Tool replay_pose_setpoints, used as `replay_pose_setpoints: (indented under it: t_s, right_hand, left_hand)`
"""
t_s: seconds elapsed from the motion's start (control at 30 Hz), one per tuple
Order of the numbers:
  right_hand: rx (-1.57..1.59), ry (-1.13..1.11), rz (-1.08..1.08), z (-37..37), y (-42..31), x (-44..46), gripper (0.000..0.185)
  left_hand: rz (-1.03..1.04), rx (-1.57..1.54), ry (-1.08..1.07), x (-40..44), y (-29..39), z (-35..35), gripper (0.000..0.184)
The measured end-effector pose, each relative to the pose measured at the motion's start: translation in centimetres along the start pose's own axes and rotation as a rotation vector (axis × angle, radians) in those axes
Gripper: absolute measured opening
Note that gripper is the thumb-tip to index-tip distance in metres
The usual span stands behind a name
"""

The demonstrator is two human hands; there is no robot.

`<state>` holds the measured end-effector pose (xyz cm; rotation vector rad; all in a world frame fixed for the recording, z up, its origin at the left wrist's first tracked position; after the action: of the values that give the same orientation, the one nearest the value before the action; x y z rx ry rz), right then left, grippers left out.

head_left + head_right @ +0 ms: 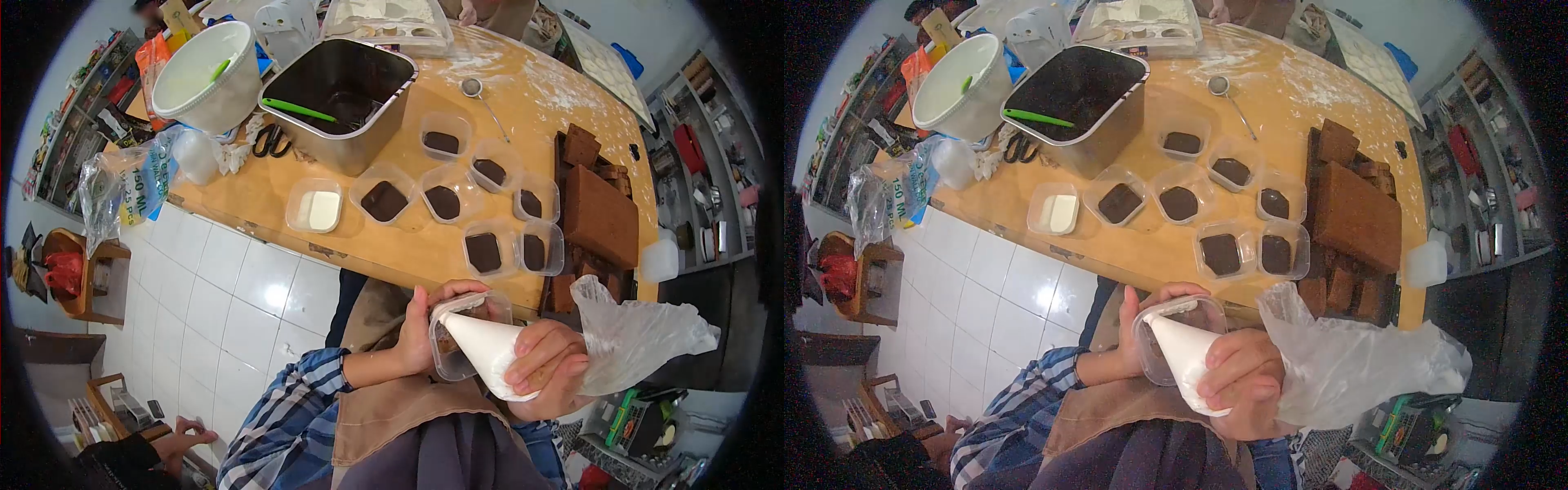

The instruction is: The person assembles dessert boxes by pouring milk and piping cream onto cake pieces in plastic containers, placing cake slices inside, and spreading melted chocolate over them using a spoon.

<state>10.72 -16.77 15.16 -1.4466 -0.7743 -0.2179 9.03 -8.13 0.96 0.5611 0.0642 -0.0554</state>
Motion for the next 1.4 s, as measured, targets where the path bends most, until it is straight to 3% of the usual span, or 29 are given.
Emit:
replay_pose_setpoints:
  t_s: [0.17,0.33,0.47,0.6,0.73,0.8,0.93,1.03,1.13,1.4]
  right_hand:
    - [0.083,0.025,-0.03,0.0,0.0,0.3,0.049]
    - [0.138,0.064,-0.006,0.1,-0.1,0.6,0.046]
    - [0.188,-0.07,0.314,-0.2,1.5,-1.0,0.057]
    - [0.26,-0.093,0.346,-0.1,2.0,-1.3,0.056]
    - [0.275,0.014,0.007,0.0,0.7,0.3,0.016]
    - [0.272,0.016,-0.063,-0.1,0.5,0.5,0.016]
    - [0.209,0.205,0.073,-0.9,1.0,-0.2,0.016]
    - [0.291,0.174,-0.005,-0.9,1.2,-0.1,0.013]
    - [0.273,0.26,0.129,-1.3,1.6,-0.3,0.009]
    - [0.191,0.305,0.118,-2.1,1.7,-0.3,0.007]
  left_hand:
    - [-0.017,-0.045,-0.101,-0.2,0.2,0.3,0.083]
    - [-0.067,0.066,-0.003,-0.1,0.5,0.1,0.099]
    - [-0.086,0.085,0.004,-0.1,0.7,-0.1,0.103]
    - [-0.07,0.062,-0.033,-0.2,0.8,0.0,0.099]
    - [-0.031,0.01,-0.104,-0.2,0.8,-0.1,0.09]
    - [-0.027,0.023,-0.1,-0.2,0.8,-0.2,0.09]
    - [-0.01,0.008,-0.123,0.0,0.7,-0.3,0.09]
    - [-0.023,0.04,-0.118,-0.1,0.9,0.0,0.091]
    - [-0.03,0.038,-0.128,-0.1,0.9,-0.2,0.091]
    - [-0.016,0.053,-0.064,0.1,1.1,-0.1,0.091]
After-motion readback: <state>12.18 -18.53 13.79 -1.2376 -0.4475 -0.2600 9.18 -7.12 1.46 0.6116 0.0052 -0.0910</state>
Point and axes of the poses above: each hand's wrist, its own x-axis towards the middle knuckle, its own z-axis out of the palm, y = z × x, the point moved 7 cm from there along x, towards the middle knuckle, and after that the axes turned 4 degrees about -x, right-handed, at the moved point
